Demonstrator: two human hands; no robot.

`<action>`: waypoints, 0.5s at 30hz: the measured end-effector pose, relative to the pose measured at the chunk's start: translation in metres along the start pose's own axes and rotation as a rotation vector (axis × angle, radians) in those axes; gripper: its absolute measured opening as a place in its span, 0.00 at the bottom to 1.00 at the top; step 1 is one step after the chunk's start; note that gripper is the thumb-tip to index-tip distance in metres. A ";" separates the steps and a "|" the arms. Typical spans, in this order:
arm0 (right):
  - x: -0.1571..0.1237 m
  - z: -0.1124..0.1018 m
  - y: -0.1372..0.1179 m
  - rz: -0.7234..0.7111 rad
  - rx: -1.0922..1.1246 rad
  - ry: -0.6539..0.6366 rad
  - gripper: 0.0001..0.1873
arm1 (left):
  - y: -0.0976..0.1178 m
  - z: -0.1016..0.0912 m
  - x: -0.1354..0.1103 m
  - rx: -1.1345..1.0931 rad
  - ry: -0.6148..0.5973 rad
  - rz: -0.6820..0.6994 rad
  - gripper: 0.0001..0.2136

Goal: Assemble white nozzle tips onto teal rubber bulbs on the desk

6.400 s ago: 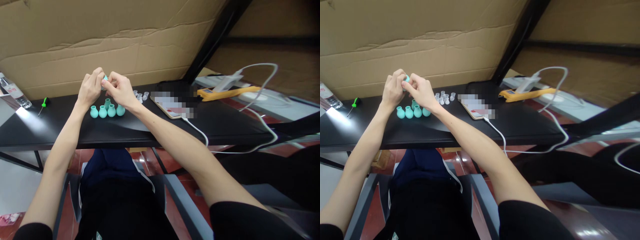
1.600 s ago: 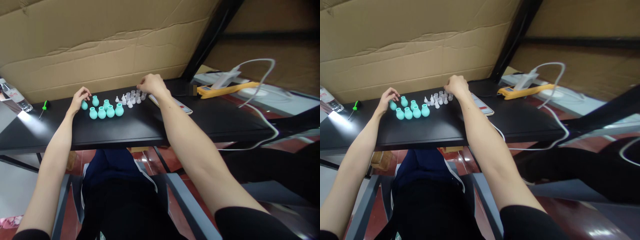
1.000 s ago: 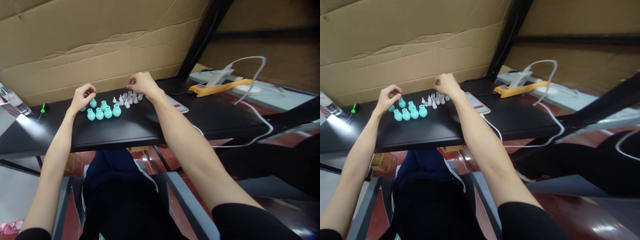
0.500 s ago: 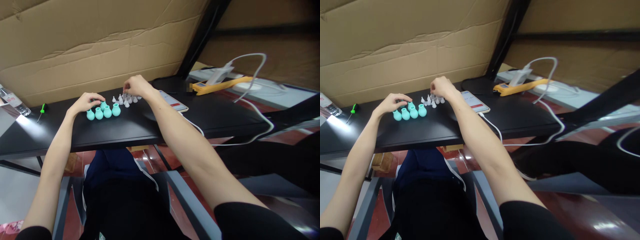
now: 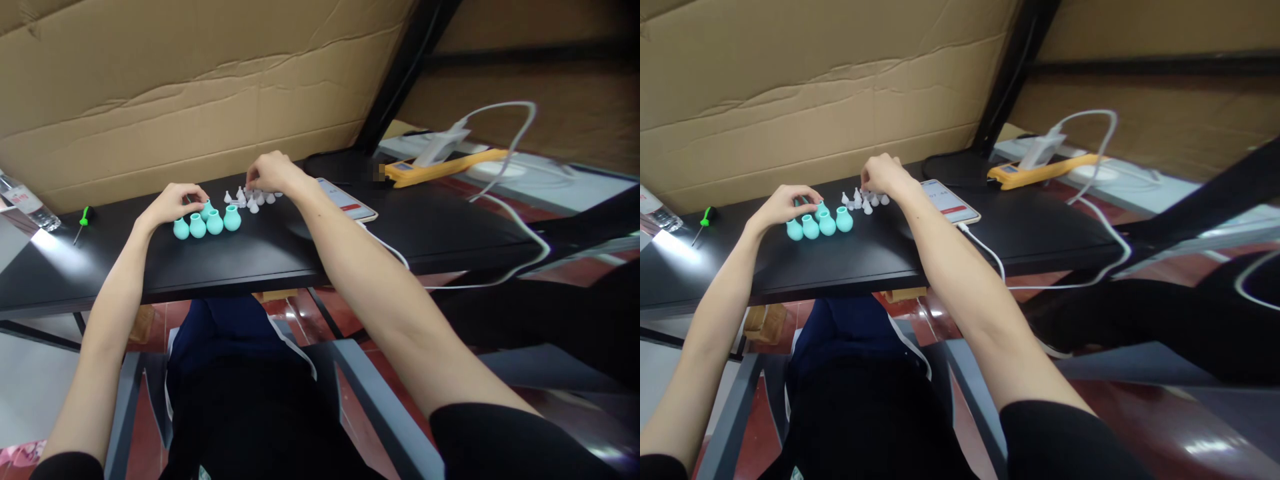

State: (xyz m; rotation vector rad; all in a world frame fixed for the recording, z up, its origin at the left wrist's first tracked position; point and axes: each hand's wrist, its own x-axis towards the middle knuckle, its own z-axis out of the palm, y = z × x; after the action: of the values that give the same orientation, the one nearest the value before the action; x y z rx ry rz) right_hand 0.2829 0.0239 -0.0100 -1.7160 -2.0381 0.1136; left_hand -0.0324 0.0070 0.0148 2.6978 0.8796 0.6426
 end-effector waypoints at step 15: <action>0.008 -0.002 0.005 -0.230 0.379 0.262 0.05 | 0.010 0.000 -0.003 0.023 0.086 -0.031 0.10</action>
State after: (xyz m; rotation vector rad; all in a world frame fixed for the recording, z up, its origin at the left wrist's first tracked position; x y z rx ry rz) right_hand 0.2878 0.0321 -0.0075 -1.1936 -1.8610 0.1765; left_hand -0.0293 -0.0024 0.0170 2.6882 0.9537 0.7506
